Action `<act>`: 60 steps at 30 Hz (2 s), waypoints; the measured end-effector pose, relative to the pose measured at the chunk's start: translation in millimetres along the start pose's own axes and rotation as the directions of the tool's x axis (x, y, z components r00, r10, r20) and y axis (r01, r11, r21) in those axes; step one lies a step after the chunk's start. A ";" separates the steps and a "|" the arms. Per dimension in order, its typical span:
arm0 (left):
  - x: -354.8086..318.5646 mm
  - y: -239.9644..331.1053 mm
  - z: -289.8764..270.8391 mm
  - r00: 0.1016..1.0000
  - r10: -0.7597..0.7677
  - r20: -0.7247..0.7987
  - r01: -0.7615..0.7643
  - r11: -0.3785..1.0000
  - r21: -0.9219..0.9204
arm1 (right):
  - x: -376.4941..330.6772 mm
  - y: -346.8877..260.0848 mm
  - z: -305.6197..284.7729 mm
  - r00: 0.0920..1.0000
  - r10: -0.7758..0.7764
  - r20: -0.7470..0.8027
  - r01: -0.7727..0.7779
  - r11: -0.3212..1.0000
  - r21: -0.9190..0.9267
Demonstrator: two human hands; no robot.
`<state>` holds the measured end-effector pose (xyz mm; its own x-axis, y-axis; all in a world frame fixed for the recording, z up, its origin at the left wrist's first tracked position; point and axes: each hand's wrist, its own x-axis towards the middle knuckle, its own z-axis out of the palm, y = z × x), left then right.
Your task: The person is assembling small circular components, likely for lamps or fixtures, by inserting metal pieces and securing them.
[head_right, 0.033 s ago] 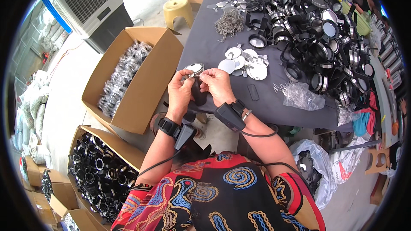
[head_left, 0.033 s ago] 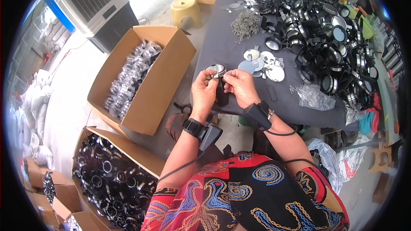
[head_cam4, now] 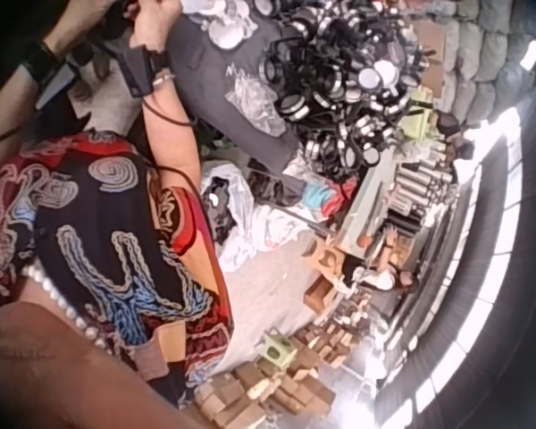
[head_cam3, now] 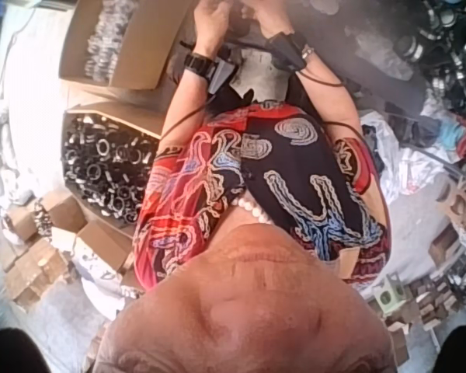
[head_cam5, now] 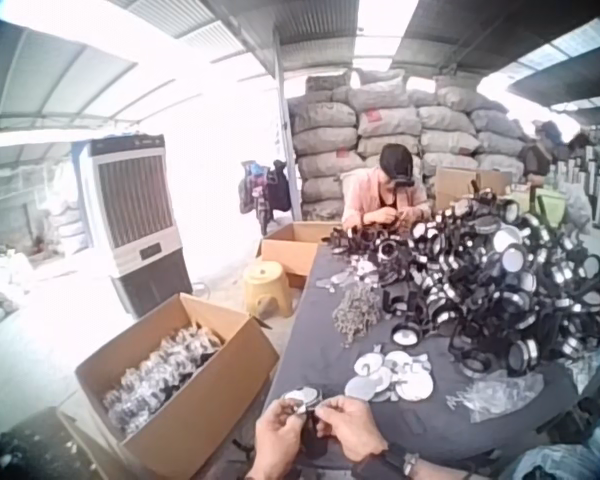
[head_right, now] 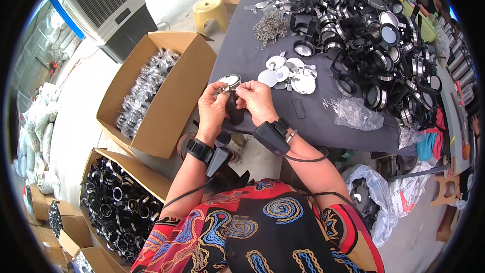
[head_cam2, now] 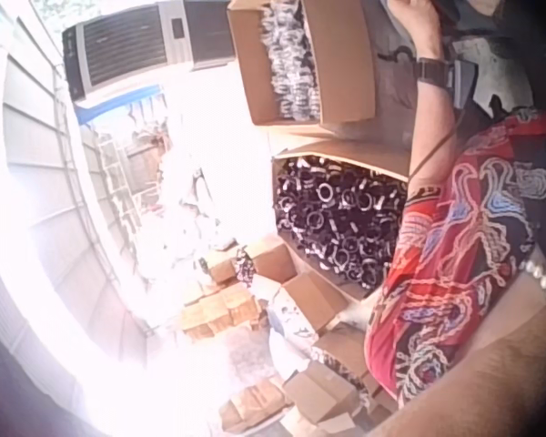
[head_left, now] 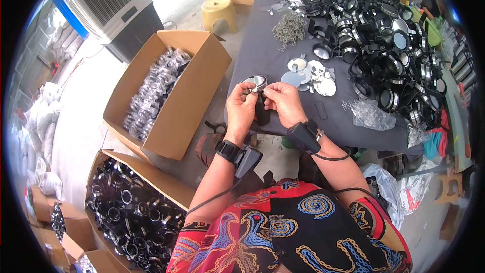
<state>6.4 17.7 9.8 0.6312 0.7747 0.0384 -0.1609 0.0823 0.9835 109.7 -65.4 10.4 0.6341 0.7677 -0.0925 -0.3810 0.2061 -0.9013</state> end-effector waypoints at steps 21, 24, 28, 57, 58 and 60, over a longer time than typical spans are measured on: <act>-2.5 6.7 -2.9 1.000 -0.016 -0.007 0.016 1.000 -0.004 | 4.7 -9.0 5.3 0.994 -0.052 0.100 0.069 0.982 -0.177; -3.6 4.5 -3.0 1.000 -0.013 -0.011 0.013 1.000 -0.004 | 6.0 -10.6 3.1 0.990 -0.048 0.130 0.073 0.977 -0.199; -5.1 9.0 -7.2 0.999 -0.040 0.001 0.040 0.999 -0.028 | 4.1 -11.7 5.2 0.999 -0.017 0.050 0.028 0.971 -0.236; 0.4 21.9 -23.7 0.982 -0.179 0.054 0.183 0.981 -0.073 | -35.1 -67.5 -32.4 0.928 -0.038 0.371 0.229 0.844 -0.485; 2.3 21.8 -25.0 0.982 -0.181 0.050 0.184 0.980 -0.072 | -31.3 -63.7 -24.3 0.882 -0.135 0.451 0.403 0.713 -0.573; 5.1 21.0 -27.2 0.975 -0.206 0.079 0.211 0.975 -0.065 | -22.6 -54.9 -12.8 0.814 -0.206 0.543 0.556 0.547 -0.626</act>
<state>-14.4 40.4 25.8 0.7086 0.6892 -0.1515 -0.0728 0.2849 0.9558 124.9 -101.8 56.6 0.2299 0.9119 0.3401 0.5653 0.1594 -0.8094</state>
